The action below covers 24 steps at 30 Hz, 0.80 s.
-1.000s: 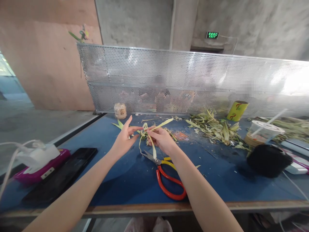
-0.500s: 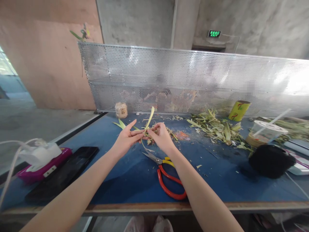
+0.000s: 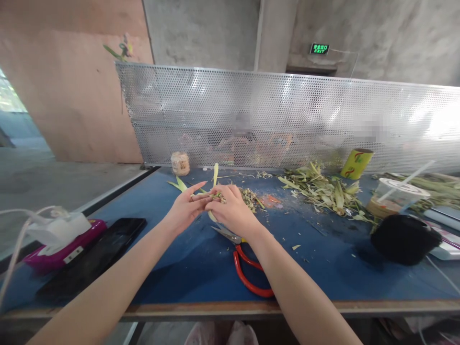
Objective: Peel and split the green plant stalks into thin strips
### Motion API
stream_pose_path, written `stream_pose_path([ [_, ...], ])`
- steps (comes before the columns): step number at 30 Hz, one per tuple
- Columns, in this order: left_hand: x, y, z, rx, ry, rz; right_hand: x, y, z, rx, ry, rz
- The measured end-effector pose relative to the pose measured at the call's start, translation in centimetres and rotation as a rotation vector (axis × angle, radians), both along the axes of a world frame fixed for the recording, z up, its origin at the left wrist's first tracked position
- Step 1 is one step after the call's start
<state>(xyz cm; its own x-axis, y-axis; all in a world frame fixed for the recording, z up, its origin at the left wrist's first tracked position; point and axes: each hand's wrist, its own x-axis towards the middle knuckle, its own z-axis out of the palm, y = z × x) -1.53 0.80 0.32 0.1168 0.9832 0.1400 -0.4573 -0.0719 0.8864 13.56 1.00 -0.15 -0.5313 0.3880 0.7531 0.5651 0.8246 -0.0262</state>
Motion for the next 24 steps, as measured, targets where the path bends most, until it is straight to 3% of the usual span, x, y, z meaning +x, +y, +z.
stream_pose_path([
  [5,0.1,0.1,0.1,0.078,0.112,0.100,0.2,0.9,0.1,-0.220,0.326,0.083],
  [11,-0.2,0.2,-0.3,0.239,0.314,0.120,0.0,1.6,-0.2,-0.744,0.618,0.090],
  [18,-0.2,0.2,-0.5,0.353,0.500,0.158,-0.3,1.5,-0.1,-0.853,0.685,0.065],
  [24,0.1,0.0,-0.5,0.348,0.448,0.082,-0.4,1.7,-0.5,-1.020,0.748,0.099],
])
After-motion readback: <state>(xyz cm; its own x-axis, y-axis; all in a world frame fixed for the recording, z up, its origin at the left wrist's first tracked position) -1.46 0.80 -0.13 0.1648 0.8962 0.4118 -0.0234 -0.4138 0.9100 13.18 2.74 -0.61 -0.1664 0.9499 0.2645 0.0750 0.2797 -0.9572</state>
